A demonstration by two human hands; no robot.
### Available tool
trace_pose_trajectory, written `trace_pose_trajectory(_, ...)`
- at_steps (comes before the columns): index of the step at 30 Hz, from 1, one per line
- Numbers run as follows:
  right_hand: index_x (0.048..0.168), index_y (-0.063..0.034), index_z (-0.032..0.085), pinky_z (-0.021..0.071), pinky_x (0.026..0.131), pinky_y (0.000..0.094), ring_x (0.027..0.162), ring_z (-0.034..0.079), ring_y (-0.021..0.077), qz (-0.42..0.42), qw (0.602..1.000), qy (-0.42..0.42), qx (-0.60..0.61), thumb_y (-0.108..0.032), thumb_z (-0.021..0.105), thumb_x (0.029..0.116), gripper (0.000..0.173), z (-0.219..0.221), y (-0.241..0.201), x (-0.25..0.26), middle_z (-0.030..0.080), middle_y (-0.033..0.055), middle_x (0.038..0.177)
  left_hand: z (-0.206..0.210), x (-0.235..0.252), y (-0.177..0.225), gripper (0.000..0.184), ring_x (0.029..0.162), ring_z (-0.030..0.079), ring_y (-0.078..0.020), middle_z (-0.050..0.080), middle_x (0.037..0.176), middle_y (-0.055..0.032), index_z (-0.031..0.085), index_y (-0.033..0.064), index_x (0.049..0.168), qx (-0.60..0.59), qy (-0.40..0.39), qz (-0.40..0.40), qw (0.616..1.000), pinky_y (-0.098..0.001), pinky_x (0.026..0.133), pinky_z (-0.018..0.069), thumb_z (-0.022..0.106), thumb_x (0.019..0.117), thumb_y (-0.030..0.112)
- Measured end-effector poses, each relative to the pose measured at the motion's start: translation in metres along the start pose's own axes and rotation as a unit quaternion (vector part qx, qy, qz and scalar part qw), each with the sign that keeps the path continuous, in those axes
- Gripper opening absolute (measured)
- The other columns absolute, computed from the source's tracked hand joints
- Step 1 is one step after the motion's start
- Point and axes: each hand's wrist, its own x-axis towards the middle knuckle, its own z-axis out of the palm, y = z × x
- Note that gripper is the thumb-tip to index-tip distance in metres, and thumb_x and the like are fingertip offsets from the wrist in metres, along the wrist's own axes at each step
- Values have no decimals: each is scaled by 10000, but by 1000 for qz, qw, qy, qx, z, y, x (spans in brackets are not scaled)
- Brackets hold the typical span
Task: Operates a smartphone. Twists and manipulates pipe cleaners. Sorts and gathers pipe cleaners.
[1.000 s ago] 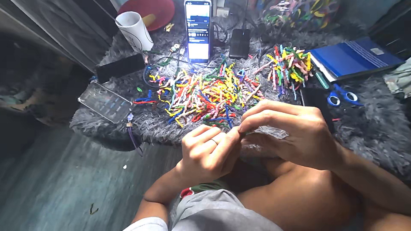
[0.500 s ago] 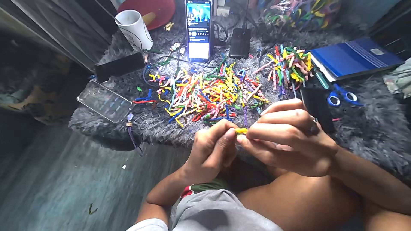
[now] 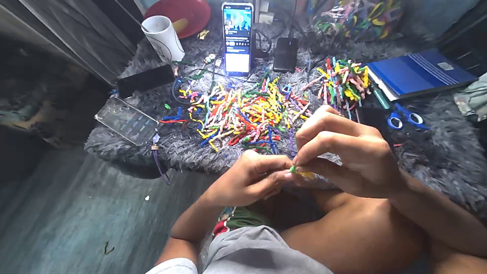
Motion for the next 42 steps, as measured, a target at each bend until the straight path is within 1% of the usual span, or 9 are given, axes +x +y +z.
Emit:
trace_pose_trajectory(3, 916, -63, 700, 437, 915, 206, 1049, 559, 114, -48, 989, 9, -139, -110, 607, 1005, 137, 1, -5, -2, 636, 52, 988, 5, -2, -4, 256, 571, 459, 81, 522, 651, 62, 619, 11, 954, 84, 77, -18, 993, -86, 542, 397, 448, 1095, 139)
trace_pose_trajectory(6, 946, -61, 701, 424, 937, 263, 1071, 561, 169, -89, 973, 20, -210, -92, 604, 1006, 118, 3, -5, -4, 646, 81, 999, 10, -2, -5, 259, 547, 483, 82, 534, 650, 112, 589, 106, 941, -62, 103, -33, 992, -92, 517, 419, 421, 1113, 203)
trace_pose_trajectory(11, 941, -65, 677, 439, 940, 203, 1060, 566, 76, -46, 995, 22, -89, -128, 612, 1011, 115, -1, 0, -1, 632, 29, 996, 9, -3, -6, 274, 626, 588, 57, 645, 743, 95, 675, 130, 1048, -272, 57, 8, 960, -109, 587, 487, 467, 1097, 302)
trace_pose_trajectory(19, 882, -73, 697, 452, 891, 179, 1021, 568, 72, -13, 997, -13, -80, -130, 630, 982, 134, -1, 0, -2, 633, 14, 957, -18, 1, 0, 208, 670, 505, 69, 605, 727, -18, 690, -56, 1015, 195, -31, 33, 980, -86, 641, 422, 527, 1033, 70)
trace_pose_trajectory(24, 927, -41, 721, 453, 900, 245, 1041, 582, 162, -72, 981, -5, -180, -80, 599, 1001, 148, 2, -5, -2, 672, 87, 996, -13, -1, -2, 258, 517, 418, 73, 501, 641, 106, 617, 84, 950, 45, 128, 0, 991, -88, 481, 364, 431, 1103, 177)
trace_pose_trajectory(28, 907, -48, 688, 498, 877, 155, 1007, 598, 35, 0, 999, 15, -36, -135, 652, 981, 120, -6, 4, 1, 638, 16, 987, -9, -6, -9, 284, 610, 478, 110, 605, 747, 108, 674, 120, 1060, -144, 41, 48, 988, -67, 554, 393, 456, 1102, 299)
trace_pose_trajectory(32, 883, -59, 700, 516, 846, 149, 978, 605, 35, 21, 1000, -8, -17, -136, 667, 959, 113, -4, 5, 0, 639, -1, 960, -20, -2, -11, 248, 679, 468, 97, 617, 793, -10, 654, -56, 1032, 32, -94, 33, 994, -61, 618, 382, 493, 1087, 124)
trace_pose_trajectory(36, 916, -73, 747, 475, 921, 263, 1064, 609, 165, -45, 984, -36, -167, -84, 597, 996, 170, 4, -3, -4, 696, 73, 1006, -19, -1, -13, 222, 560, 491, 50, 562, 627, 16, 702, -28, 937, 230, 23, -13, 973, -110, 553, 426, 530, 1023, 83)
trace_pose_trajectory(42, 917, -54, 706, 462, 919, 234, 1057, 592, 141, -56, 985, -16, -164, -98, 588, 1013, 158, -1, -2, -6, 673, 69, 998, -12, -3, -19, 298, 507, 503, 62, 597, 664, 105, 653, 140, 902, -121, 129, -12, 984, -107, 483, 440, 478, 1095, 284)
